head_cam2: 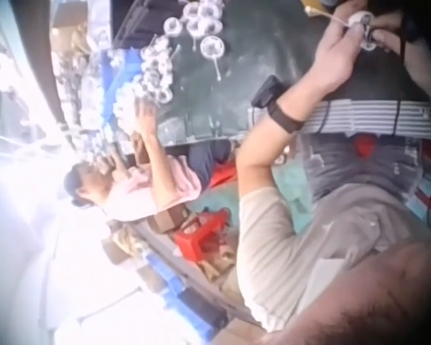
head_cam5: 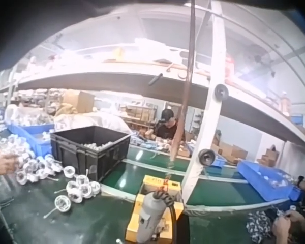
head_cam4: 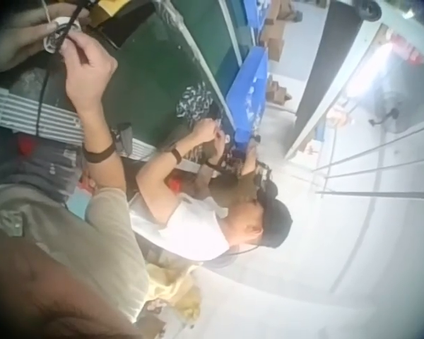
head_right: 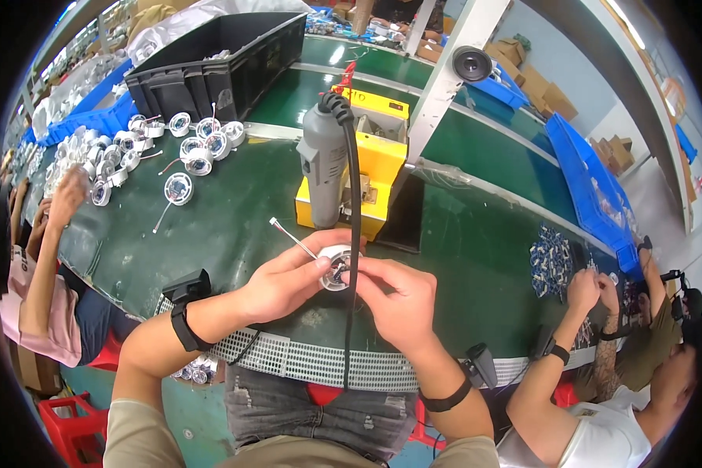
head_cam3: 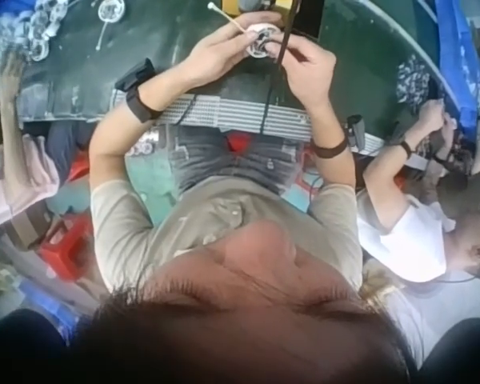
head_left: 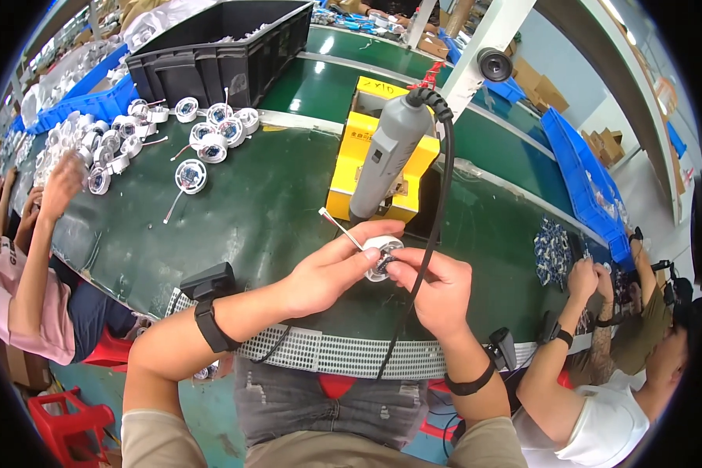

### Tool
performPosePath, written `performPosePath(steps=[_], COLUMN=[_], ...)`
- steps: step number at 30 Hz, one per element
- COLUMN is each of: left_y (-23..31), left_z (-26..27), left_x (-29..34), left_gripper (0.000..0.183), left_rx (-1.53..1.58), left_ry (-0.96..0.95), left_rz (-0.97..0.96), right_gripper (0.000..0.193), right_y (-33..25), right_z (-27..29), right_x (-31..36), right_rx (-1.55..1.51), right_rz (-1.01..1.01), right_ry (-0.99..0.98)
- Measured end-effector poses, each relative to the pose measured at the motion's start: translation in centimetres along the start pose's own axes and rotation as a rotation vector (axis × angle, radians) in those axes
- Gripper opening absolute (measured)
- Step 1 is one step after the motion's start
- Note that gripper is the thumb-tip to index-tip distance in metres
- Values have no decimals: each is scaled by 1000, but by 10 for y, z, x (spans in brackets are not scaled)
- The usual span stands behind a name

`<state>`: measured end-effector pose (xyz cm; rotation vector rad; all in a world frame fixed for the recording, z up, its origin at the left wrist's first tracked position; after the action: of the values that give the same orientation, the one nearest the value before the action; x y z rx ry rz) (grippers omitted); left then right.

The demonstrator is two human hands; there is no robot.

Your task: The person picks up a camera housing, inserts a circuit board and wires by hand, and secures them using a power screwdriver. The person then places the assembled unit onto the conveyor belt and reaches for the next housing.

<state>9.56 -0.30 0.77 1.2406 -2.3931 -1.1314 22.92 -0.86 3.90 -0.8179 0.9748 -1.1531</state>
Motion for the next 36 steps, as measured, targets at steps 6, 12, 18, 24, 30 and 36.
performPosePath(steps=[6, 12, 18, 24, 30, 36], left_y=[-1, -2, 9, -1, 1, -2], left_z=[-4, -4, -10, 15, 33, 46], left_x=[1, 0, 0, -6, 1, -1], left_gripper=[47, 54, 66, 39, 35, 40], left_rx=[-48, -57, -386, -380, -382, -260], left_ry=[-22, -53, -60, 133, 244, 346], left_rz=[-17, -70, 5, 110, 147, 237], right_gripper=[21, 26, 34, 29, 64, 61], right_y=[-22, -25, 10, 19, -37, -48], right_z=[4, 1, -4, -8, -24, -39], right_x=[2, 2, -7, -11, -37, -69], right_rx=[277, 361, -25, 285, 359, 63], right_rz=[402, 492, 160, 238, 435, 463], right_ry=[145, 181, 23, -47, 237, 313])
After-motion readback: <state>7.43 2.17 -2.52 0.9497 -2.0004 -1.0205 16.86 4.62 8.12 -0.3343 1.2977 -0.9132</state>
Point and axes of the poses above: each hand's wrist, its own x-axis away from the middle knuckle, its own z-axis out of the back of the hand, y = z × x, the point moved 7 cm from there along -x, towards the middle knuckle, and after that the axes turned 10 degrees about x, right-handed, at the moved point
